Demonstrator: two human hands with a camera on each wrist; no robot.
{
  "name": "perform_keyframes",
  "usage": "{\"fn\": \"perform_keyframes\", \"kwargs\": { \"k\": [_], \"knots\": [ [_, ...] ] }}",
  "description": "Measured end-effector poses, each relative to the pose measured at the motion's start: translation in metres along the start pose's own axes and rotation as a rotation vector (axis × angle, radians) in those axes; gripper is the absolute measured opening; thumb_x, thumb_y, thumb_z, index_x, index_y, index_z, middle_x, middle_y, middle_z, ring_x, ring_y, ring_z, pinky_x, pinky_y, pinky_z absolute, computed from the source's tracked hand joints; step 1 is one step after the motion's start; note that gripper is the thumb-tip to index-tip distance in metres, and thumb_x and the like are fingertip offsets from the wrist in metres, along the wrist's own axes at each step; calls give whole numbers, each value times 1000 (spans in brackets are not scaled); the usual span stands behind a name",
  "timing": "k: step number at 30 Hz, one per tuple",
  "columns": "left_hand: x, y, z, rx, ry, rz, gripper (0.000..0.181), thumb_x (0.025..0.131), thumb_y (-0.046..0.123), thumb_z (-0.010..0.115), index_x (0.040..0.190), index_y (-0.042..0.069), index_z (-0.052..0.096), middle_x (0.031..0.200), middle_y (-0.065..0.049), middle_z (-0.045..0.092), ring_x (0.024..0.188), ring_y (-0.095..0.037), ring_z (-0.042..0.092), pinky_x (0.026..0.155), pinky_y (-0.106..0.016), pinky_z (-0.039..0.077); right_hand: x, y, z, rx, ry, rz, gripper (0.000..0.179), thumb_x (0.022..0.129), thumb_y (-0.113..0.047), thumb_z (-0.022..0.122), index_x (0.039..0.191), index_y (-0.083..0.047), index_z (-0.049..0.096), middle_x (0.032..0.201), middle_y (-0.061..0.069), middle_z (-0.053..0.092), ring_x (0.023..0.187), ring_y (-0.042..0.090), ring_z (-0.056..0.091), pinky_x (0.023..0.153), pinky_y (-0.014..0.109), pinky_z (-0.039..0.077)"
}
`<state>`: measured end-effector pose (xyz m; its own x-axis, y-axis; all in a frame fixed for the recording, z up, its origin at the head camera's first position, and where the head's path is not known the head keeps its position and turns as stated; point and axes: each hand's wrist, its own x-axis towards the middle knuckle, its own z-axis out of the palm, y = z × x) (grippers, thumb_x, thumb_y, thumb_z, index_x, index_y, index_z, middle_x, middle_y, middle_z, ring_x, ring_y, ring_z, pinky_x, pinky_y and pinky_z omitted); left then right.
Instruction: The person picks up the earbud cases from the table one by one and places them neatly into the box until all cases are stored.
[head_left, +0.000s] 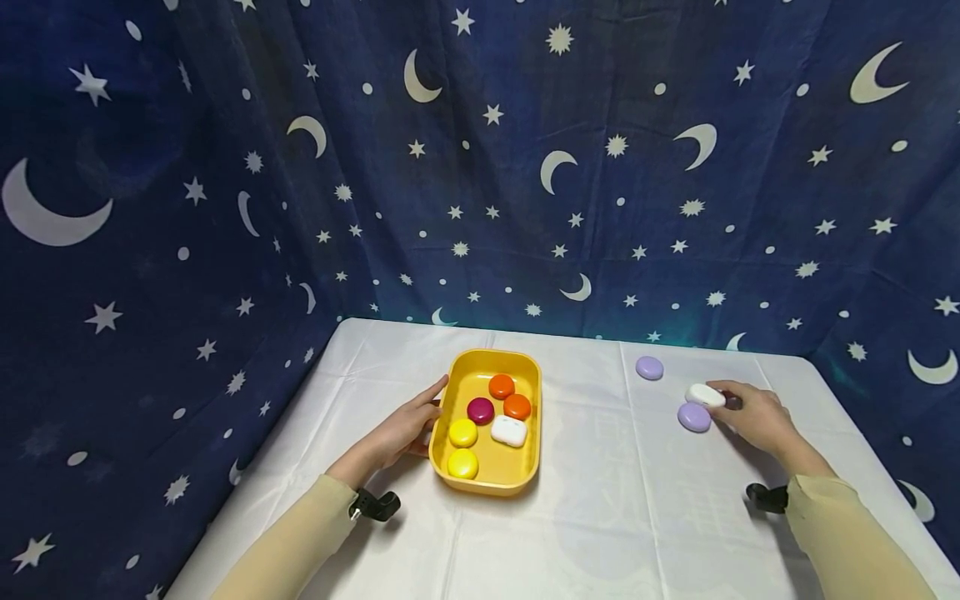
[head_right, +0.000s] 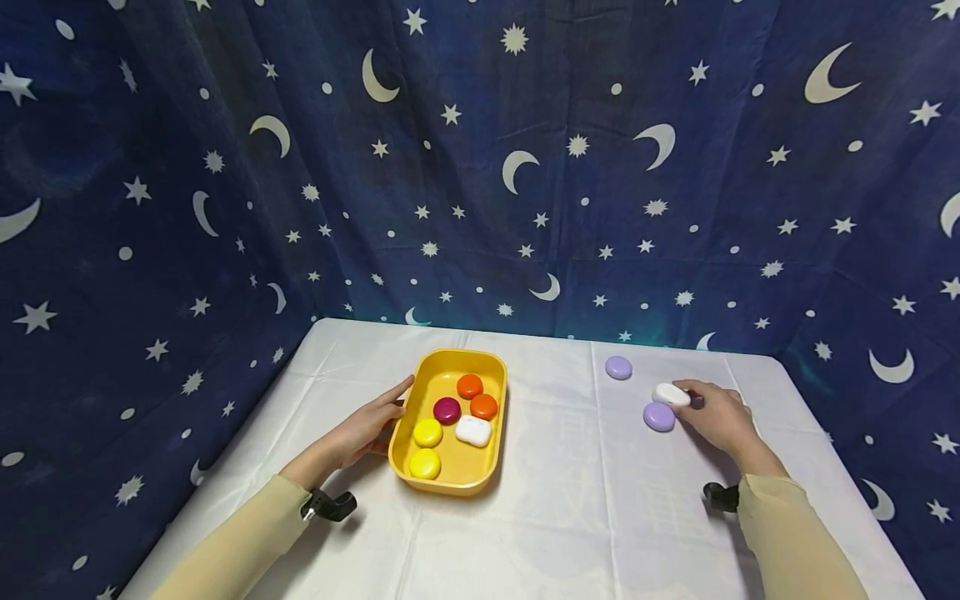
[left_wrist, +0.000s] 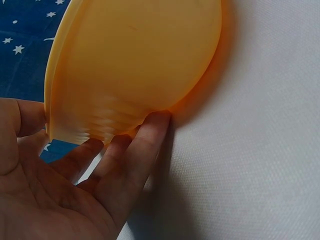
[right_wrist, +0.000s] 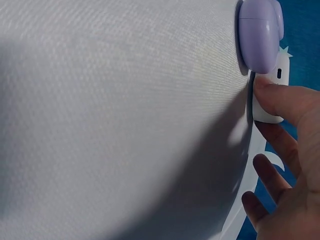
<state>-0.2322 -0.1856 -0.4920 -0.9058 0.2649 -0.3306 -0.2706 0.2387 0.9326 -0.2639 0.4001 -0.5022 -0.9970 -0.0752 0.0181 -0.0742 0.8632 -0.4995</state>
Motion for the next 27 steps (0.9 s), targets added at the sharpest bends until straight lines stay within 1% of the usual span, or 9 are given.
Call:
{"fn": "perform_keyframes", "kwargs": {
  "k": [6,8,11,14,17,20,22,27],
  "knots": [
    [-1,1,0,-3,-3,-2,65,102,25,47,162,39,26,158,-19,37,103,-28,66,76,-44,62,-2,-3,-5,23,66,26,61,95,-33,72,141,0,53,135,37,52,117,56,37,84,68,30],
    [-1,2,0,-3,-2,-1,65,102,25,47,163,39,26,159,-19,36,103,-28,67,76,-45,62,-2,-5,-7,21,92,15,60,96,-35,70,142,0,53,137,37,51,118,56,36,85,68,30],
    [-1,2,1,-4,-3,-1,66,102,24,47,163,39,26,159,-20,36,103,-28,67,77,-46,62,0,-12,-9,27,128,-26,60,97,-36,69,143,-1,53,137,37,51,120,57,34,86,69,28],
    [-1,1,1,-4,-2,-2,66,102,24,47,163,39,26,158,-20,37,103,-28,67,77,-46,62,2,-24,-9,41,159,-78,57,97,-36,70,141,-2,55,134,32,56,122,55,35,89,69,27],
    [-1,1,1,-3,1,-3,66,102,23,47,163,38,26,158,-20,38,104,-29,67,76,-47,62,4,-40,-6,60,185,-139,53,96,-32,72,138,-4,59,128,28,61,122,51,38,91,68,27],
    [-1,2,1,-2,2,-4,65,102,23,46,163,37,26,157,-21,38,104,-29,67,76,-47,62,6,-56,-2,77,198,-195,49,94,-28,74,136,-5,62,127,26,63,121,49,40,92,67,28],
    [-1,3,1,-2,4,-5,65,103,22,46,163,37,27,158,-21,38,105,-29,67,76,-47,62,6,-67,2,86,194,-219,49,93,-28,75,135,-6,63,128,24,64,122,47,40,94,66,29],
    [-1,4,2,-2,14,-9,65,102,22,47,163,36,28,159,-21,37,104,-29,68,76,-47,62,8,-94,11,97,152,-259,51,93,-33,76,138,-11,64,132,21,63,125,44,41,97,66,30]
  ]
}}
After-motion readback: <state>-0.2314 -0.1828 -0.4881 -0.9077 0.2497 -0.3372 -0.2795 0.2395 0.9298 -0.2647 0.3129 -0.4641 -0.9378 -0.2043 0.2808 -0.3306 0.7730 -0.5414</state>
